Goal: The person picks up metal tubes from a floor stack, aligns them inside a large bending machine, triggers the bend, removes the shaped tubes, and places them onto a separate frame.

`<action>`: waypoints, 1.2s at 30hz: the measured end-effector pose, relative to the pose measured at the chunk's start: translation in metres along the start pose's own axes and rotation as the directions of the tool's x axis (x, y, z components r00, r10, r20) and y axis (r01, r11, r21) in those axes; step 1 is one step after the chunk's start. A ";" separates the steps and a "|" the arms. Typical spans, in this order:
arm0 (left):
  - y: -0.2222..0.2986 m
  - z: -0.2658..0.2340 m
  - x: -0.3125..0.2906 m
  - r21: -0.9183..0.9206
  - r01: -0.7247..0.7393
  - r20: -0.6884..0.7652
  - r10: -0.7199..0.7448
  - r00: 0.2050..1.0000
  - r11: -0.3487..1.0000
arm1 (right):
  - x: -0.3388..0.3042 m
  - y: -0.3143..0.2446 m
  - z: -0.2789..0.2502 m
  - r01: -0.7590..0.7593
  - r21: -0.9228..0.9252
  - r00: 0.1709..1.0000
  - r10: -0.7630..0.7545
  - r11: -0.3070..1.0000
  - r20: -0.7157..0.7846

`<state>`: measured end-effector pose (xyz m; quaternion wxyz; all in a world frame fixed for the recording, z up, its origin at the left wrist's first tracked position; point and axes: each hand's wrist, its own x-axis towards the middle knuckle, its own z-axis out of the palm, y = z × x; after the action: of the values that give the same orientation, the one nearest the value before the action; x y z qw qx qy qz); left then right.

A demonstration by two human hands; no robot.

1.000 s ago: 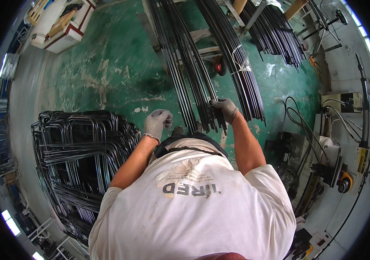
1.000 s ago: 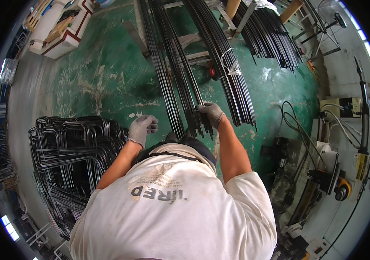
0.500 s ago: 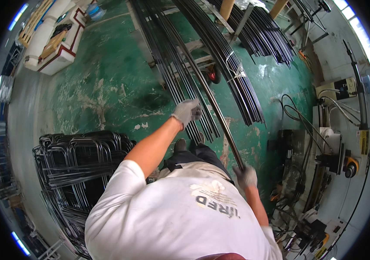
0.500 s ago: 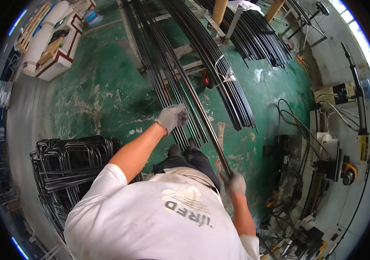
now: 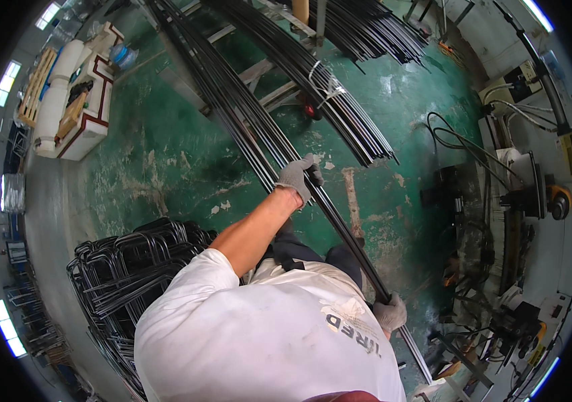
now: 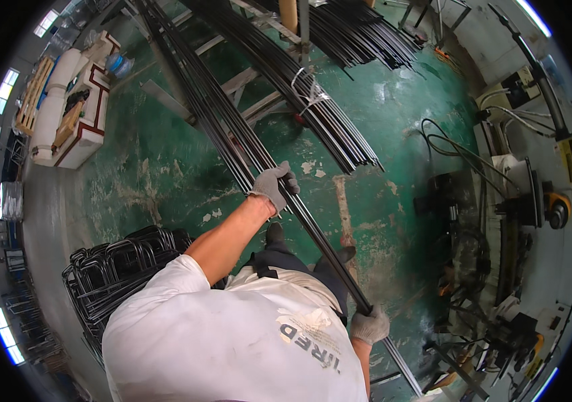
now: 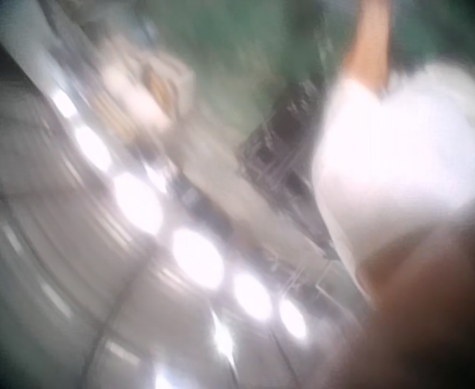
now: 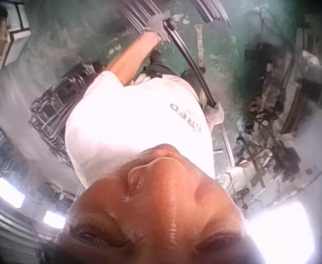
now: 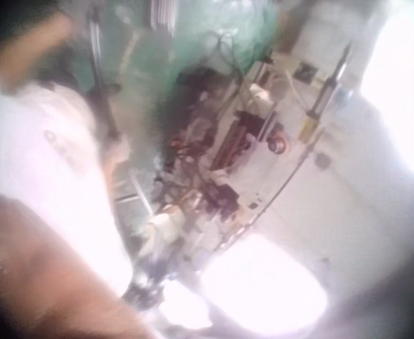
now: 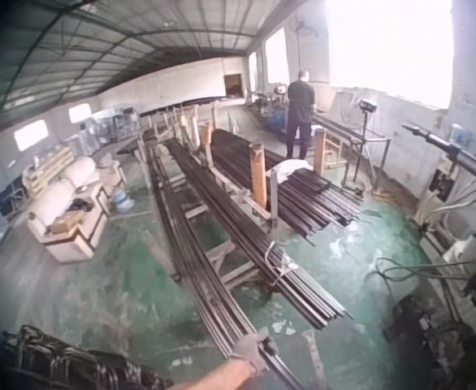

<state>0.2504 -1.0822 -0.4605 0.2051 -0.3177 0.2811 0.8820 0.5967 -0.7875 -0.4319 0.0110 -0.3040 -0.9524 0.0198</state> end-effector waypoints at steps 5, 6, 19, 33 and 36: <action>-0.098 0.054 -0.045 -0.004 0.091 0.043 -0.090 0.995 0.996 | 0.028 0.132 0.009 0.029 0.090 0.999 -0.031 0.996 0.019; -0.120 0.066 -0.050 0.009 0.121 0.054 -0.121 0.991 0.993 | 0.032 0.168 0.009 0.029 0.079 0.999 -0.032 0.996 0.033; -0.195 0.293 -0.086 0.144 -0.187 0.419 0.111 0.901 0.972 | 0.092 0.470 -0.017 -0.340 0.022 0.878 0.325 0.940 -0.352; -0.363 0.498 -0.004 0.251 0.073 0.711 -0.235 0.663 0.965 | 0.272 0.371 -0.101 0.403 0.401 0.741 0.550 -0.823 0.385; -0.386 0.539 0.038 0.333 0.134 0.693 -0.339 0.637 0.933 | 0.331 0.391 -0.061 0.422 0.461 0.639 0.617 -0.781 0.460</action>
<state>0.1918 -0.4454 -0.2820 0.4541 0.0618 0.2380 0.8563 0.5558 -0.2753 -0.3857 0.5439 -0.3385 -0.0350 0.7670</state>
